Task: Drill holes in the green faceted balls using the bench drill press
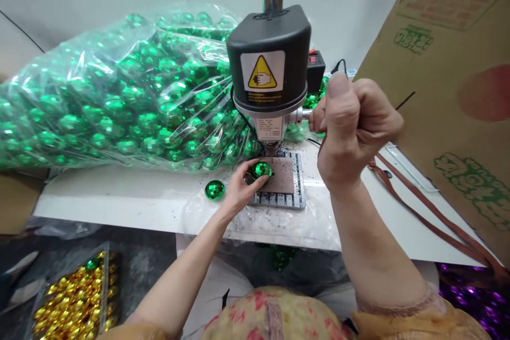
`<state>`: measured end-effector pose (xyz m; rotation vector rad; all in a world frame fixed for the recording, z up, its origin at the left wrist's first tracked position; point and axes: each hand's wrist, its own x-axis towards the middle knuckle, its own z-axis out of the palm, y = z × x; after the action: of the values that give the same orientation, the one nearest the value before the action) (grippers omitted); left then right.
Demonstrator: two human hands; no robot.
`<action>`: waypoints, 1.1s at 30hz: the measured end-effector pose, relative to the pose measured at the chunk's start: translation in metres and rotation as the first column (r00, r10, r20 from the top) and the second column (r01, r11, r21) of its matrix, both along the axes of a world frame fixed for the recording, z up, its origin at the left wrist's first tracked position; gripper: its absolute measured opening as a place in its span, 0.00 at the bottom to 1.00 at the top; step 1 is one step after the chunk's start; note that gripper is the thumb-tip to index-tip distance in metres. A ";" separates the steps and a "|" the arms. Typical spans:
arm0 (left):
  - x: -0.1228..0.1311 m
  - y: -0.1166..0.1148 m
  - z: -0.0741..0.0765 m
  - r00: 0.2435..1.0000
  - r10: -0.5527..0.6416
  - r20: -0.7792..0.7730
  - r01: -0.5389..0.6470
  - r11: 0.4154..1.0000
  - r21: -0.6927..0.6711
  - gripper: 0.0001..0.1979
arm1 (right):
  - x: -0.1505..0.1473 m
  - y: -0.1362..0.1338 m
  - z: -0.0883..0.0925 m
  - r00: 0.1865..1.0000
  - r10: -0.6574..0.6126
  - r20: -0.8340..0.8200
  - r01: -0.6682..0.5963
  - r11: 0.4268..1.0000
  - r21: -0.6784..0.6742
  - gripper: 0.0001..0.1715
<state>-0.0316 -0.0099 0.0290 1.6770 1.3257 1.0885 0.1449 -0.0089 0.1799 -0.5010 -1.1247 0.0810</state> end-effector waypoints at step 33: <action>0.033 0.006 -0.017 0.999 -0.045 0.011 0.043 0.990 0.137 0.26 | -0.004 -0.002 -0.010 1.000 -0.011 -0.009 0.011 1.000 0.019 0.29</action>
<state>0.0011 -0.0043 0.0120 1.7862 1.2232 1.1866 0.1404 -0.0110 0.1695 -0.4897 -1.1130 0.0631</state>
